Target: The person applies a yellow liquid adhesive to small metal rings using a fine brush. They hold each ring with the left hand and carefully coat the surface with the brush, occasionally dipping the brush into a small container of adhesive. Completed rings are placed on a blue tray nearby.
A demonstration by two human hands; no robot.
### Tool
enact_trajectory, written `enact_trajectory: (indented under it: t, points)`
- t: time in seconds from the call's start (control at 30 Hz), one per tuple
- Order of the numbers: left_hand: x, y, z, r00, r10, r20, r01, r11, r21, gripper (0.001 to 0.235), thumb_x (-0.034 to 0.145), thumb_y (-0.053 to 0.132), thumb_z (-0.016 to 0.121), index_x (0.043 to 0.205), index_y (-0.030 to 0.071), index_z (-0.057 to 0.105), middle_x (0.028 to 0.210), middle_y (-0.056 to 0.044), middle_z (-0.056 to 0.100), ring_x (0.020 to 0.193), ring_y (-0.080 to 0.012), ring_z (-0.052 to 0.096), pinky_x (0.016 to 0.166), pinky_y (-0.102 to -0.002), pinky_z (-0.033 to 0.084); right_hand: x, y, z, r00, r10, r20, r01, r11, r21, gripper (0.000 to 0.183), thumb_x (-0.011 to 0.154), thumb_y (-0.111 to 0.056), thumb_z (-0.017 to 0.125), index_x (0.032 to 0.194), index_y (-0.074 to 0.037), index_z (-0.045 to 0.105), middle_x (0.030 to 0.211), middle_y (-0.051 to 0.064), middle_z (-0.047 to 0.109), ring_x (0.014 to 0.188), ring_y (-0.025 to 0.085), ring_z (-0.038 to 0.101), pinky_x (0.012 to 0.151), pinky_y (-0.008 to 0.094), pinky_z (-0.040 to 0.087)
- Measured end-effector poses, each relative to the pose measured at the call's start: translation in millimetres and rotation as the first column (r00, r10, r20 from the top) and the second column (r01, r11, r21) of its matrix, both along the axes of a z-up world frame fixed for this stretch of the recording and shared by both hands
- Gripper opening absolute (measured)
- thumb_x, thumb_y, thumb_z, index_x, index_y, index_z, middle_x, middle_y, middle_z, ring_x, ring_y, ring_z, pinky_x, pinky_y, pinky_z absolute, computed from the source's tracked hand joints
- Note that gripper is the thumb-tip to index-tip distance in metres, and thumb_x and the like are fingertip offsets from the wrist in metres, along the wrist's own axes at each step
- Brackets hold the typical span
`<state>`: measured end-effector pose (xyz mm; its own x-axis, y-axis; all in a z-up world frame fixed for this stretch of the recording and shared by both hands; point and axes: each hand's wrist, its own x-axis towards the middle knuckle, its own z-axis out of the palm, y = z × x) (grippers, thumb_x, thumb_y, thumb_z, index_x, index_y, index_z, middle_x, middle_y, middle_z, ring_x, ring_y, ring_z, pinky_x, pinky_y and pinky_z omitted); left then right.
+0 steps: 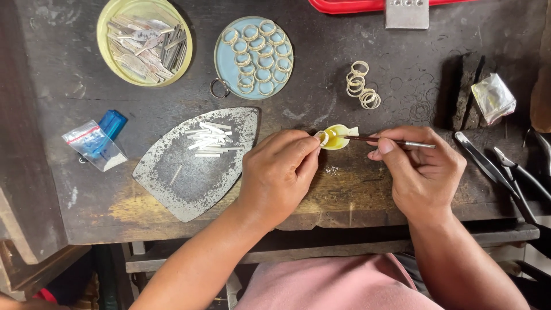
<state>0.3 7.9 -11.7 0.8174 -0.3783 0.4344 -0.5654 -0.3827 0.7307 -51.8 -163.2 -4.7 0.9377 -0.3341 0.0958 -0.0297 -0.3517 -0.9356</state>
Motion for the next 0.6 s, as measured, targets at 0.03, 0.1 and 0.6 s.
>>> enact_trajectory:
  t: [0.03,0.1,0.6]
  points:
    - [0,0,-1,1.000,-0.002,0.002,0.002,1.000,0.003,0.012,0.074,-0.007,0.067,0.083,-0.001,0.060,0.078,-0.008,0.061,0.067,-0.0183,0.058,0.061,-0.028,0.050,0,-1,0,1.000,-0.002,0.002,0.002,1.000,0.003,0.006,0.086,0.005,0.058,0.088,0.009,0.054,0.079,0.017,0.058,0.064,0.020,0.061,0.062,0.022,0.053]
    - [-1,0,-2,1.000,0.012,0.014,-0.013,1.000,0.014,0.012,0.075,-0.006,0.066,0.082,0.001,0.060,0.079,-0.008,0.061,0.068,-0.0190,0.059,0.061,-0.029,0.050,-1,-2,0,1.000,0.022,0.006,-0.021,1.000,-0.012,0.006,0.086,0.003,0.059,0.088,0.007,0.054,0.076,0.016,0.059,0.063,0.018,0.062,0.059,0.019,0.049]
    - [-2,5,-6,0.996,-0.076,-0.048,0.074,0.996,-0.052,0.011,0.077,-0.004,0.063,0.086,0.002,0.063,0.082,-0.008,0.064,0.067,-0.0153,0.061,0.057,-0.024,0.050,-1,-13,-13,0.997,-0.053,0.059,0.025,0.918,0.396,0.009,0.083,-0.005,0.058,0.084,0.004,0.055,0.057,0.014,0.052,0.051,0.021,0.056,0.057,0.027,0.054]
